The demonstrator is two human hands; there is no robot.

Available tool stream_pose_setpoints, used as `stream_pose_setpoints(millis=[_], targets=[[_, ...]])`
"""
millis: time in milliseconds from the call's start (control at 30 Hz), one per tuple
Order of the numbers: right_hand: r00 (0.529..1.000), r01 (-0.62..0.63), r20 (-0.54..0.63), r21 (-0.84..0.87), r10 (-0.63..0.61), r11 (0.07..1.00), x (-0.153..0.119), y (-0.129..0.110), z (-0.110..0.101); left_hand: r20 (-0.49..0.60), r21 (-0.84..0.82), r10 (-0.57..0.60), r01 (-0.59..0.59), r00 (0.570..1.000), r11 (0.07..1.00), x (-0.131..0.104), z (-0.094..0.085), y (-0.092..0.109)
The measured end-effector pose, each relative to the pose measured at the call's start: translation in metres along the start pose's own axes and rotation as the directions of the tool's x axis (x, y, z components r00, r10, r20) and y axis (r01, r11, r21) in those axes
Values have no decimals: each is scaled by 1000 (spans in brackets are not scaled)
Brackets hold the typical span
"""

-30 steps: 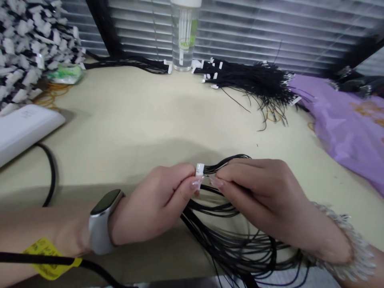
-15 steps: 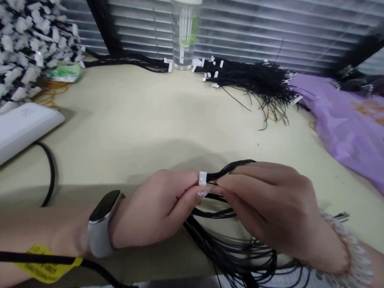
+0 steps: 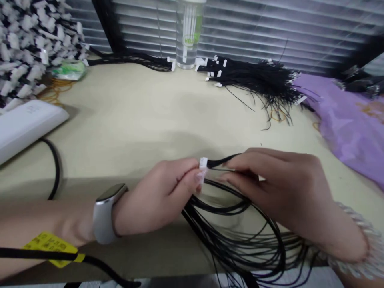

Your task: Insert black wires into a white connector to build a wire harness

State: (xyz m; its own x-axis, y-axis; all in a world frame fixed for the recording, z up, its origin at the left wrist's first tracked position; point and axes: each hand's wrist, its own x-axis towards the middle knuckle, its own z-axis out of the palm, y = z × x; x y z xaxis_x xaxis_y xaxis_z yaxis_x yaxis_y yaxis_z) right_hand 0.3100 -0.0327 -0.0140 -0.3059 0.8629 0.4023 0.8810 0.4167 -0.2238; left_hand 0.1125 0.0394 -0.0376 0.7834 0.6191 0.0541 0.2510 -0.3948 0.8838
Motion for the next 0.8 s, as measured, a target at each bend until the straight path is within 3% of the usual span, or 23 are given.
stream_pose_setpoints(millis=[100, 233, 333, 400, 433, 533, 633, 800], targets=[[997, 5, -75, -153, -17, 988, 1, 2, -8, -151, -59, -133, 125, 980, 990, 4, 2, -3], [988, -43, -154, -208, 11, 977, 1, -4, -24, -295, -220, -360, 304, 885, 927, 12, 4, -6], [989, -137, -79, -199, 123, 970, -3, -5, -32, -314, -335, -471, 368, 824, 868, 16, 3, -9], [964, -212, 146, -92, 223, 973, -7, -1, -31, -318, -369, -482, 362, 816, 856, 17, 2, -10], [925, -262, 280, -19, 256, 965, -9, 2, -28, -315, -379, -479, 354, 819, 855, 17, 2, -10], [800, -346, 572, 190, 183, 919, -9, 6, -10, -328, -339, -443, 334, 835, 880, 15, 3, -9], [793, -374, 604, 377, 81, 847, -3, -4, 8, -350, -232, -373, 307, 859, 923, 12, 5, -7], [812, -504, 555, 514, 179, 694, 7, -26, 21, -375, -102, -258, 237, 891, 966, 10, 7, -5]])
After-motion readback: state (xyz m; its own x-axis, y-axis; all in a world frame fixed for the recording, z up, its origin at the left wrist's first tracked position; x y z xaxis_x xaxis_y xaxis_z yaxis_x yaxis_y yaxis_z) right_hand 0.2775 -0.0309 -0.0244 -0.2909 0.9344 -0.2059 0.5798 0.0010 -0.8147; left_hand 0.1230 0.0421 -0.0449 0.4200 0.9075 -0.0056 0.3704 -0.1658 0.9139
